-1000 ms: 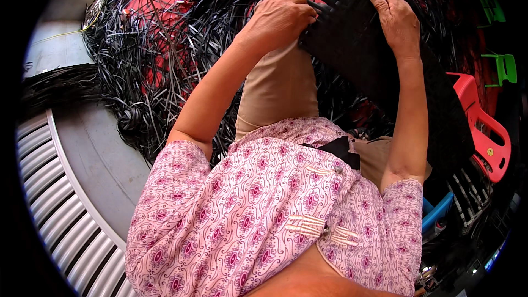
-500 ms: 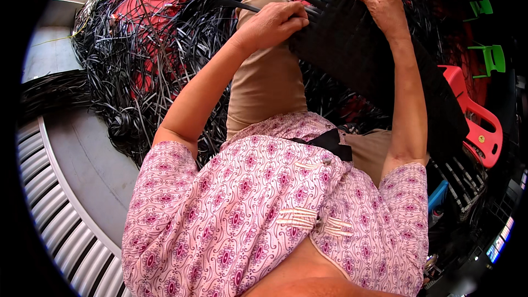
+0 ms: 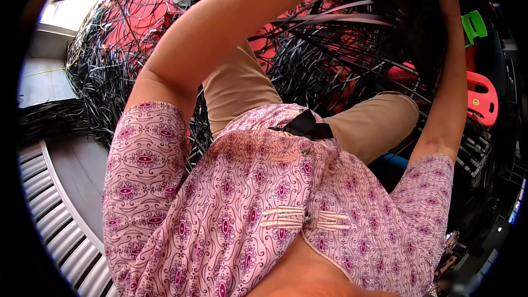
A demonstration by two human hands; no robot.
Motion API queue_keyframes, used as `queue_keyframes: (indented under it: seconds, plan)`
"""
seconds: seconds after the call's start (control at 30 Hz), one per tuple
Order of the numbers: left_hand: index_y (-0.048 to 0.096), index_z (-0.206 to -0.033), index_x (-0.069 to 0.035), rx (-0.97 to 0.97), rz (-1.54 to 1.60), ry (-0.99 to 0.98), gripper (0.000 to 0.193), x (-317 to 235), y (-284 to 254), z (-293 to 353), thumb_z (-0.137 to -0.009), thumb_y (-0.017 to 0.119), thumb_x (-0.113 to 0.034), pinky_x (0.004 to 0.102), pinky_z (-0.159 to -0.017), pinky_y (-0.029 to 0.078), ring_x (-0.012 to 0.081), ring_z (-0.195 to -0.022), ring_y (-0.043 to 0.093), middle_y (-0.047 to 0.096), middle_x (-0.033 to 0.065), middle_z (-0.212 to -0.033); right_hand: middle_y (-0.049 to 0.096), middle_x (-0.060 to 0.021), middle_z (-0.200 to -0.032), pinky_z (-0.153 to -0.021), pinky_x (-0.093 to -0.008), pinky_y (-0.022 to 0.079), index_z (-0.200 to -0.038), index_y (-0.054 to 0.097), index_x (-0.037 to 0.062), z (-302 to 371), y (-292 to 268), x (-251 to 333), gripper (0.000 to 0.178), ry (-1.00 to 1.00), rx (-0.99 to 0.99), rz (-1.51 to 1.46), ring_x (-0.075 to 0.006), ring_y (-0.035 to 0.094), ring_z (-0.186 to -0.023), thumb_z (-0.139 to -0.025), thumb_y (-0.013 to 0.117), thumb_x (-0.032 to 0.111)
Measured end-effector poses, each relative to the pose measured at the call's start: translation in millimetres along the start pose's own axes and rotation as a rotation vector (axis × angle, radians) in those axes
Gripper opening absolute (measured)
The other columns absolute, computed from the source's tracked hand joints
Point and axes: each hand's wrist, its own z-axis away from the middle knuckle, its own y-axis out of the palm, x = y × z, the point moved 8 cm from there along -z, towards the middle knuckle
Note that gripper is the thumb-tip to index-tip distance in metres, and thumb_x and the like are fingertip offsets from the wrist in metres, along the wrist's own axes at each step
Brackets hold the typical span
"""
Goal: The person weaves black plastic strips into a rectangular mat by hand, interlacing strands over and under a frame. They repeatedly adjust the mat's position and pull strands to tighten the weave.
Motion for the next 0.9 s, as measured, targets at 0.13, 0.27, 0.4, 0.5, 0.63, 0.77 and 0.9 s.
queue_keyframes:
  seconds: [0.13, 0.27, 0.4, 0.5, 0.63, 0.77, 0.9]
  plan:
    - [0.069, -0.08, 0.004, 0.257, -0.132, 0.049, 0.028, -58, 11, -42, -0.084, 0.061, -0.023, 0.0463, -0.074, 0.055, 0.039, -0.078, 0.069, 0.069, 0.025, -0.082, 0.06, 0.0049, -0.072, -0.062, -0.0273, 0.042, -0.082, 0.072, 0.0013, -7, -59, -36, 0.061, 0.025, -0.06, -0.048, -0.0071, 0.05, -0.067, -0.105, 0.049, 0.052]
    - [0.07, -0.082, 0.002, 0.051, -0.384, 0.402, 0.029, -73, 32, -72, -0.083, 0.058, -0.024, 0.0486, -0.077, 0.054, 0.0438, -0.082, 0.067, 0.068, 0.0263, -0.084, 0.065, 0.0031, -0.078, -0.061, -0.0256, 0.043, -0.091, 0.073, 0.0021, 28, -90, -20, 0.053, 0.017, -0.204, -0.104, -0.0055, 0.053, -0.067, -0.104, 0.052, 0.049]
    - [0.067, -0.079, 0.002, 0.064, -0.27, 0.224, 0.028, -71, 15, -53, -0.082, 0.061, -0.026, 0.0496, -0.071, 0.052, 0.0432, -0.077, 0.066, 0.066, 0.0256, -0.079, 0.074, -0.0095, -0.098, -0.085, -0.0304, 0.049, -0.113, 0.073, -0.0011, 34, -136, -60, 0.056, 0.05, -0.218, 0.02, -0.0132, 0.066, -0.091, -0.099, 0.062, 0.051]
    - [0.067, -0.081, 0.001, 0.056, -0.351, 0.094, 0.028, -22, -23, -40, -0.082, 0.062, -0.026, 0.0491, -0.067, 0.051, 0.0416, -0.072, 0.065, 0.065, 0.0244, -0.076, 0.072, -0.0082, -0.115, -0.092, -0.0304, 0.047, -0.13, 0.065, -0.0053, 52, -143, -56, 0.059, 0.192, -0.277, -0.11, -0.0146, 0.064, -0.104, -0.104, 0.054, 0.047]
    - [0.071, -0.088, -0.005, -0.042, -0.407, -0.268, 0.025, 103, -54, 14, -0.086, 0.066, -0.029, 0.0448, -0.06, 0.049, 0.031, -0.062, 0.063, 0.067, 0.0157, -0.072, 0.071, -0.0075, -0.112, -0.093, -0.0276, 0.049, -0.122, 0.069, -0.003, 69, -162, -74, 0.06, 0.395, -0.331, -0.179, -0.0143, 0.064, -0.103, -0.103, 0.054, 0.052]
    - [0.07, -0.09, -0.008, -0.004, -0.497, -0.33, 0.026, 238, -34, 78, -0.087, 0.062, -0.032, 0.0454, -0.073, 0.053, 0.0374, -0.079, 0.068, 0.069, 0.0156, -0.081, 0.07, -0.0078, -0.112, -0.086, -0.0277, 0.054, -0.129, 0.062, -0.0008, 103, -182, -71, 0.064, 0.446, -0.348, -0.173, -0.016, 0.068, -0.094, -0.104, 0.048, 0.056]
    - [0.072, -0.09, -0.009, -0.038, -0.505, -0.502, 0.028, 312, 3, 106, -0.085, 0.062, -0.034, 0.0462, -0.073, 0.054, 0.038, -0.077, 0.068, 0.07, 0.0148, -0.077, 0.07, -0.0072, -0.105, -0.083, -0.0288, 0.053, -0.122, 0.064, -0.0016, 114, -187, -76, 0.062, 0.471, -0.328, -0.162, -0.0151, 0.067, -0.09, -0.104, 0.048, 0.055]
